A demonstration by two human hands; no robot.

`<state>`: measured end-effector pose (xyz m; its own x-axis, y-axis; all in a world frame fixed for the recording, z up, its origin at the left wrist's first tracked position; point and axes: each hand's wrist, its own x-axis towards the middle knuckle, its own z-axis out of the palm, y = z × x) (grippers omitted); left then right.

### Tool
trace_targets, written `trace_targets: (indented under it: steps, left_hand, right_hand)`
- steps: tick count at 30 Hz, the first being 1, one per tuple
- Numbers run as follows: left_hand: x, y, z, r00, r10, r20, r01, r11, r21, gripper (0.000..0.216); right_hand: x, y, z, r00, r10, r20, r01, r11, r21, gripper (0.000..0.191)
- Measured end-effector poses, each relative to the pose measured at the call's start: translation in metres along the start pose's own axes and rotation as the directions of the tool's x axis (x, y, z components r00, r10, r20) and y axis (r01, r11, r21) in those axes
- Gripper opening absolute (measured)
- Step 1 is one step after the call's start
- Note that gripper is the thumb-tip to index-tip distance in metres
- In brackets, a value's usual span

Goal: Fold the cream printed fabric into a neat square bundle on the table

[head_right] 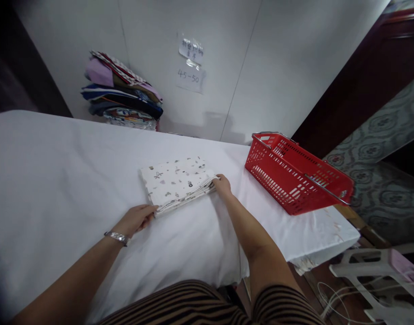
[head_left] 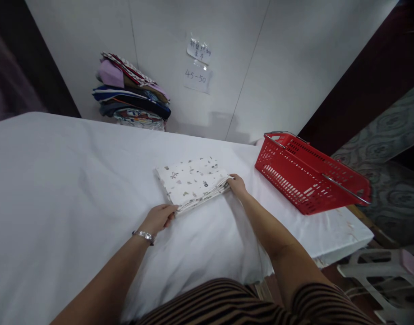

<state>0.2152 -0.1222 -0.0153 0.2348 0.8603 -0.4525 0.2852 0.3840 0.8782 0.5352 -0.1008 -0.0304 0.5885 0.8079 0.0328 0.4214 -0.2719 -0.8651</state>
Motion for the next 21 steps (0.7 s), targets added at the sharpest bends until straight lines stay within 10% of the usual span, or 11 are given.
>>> trace_targets:
  steps: [21]
  left_hand:
    - [-0.002, 0.003, 0.002, 1.0, 0.006, -0.011, -0.006, 1.0, 0.011, 0.03]
  right_hand:
    - [0.004, -0.002, -0.024, 0.976, 0.018, 0.217, -0.041, 0.994, 0.1, 0.042]
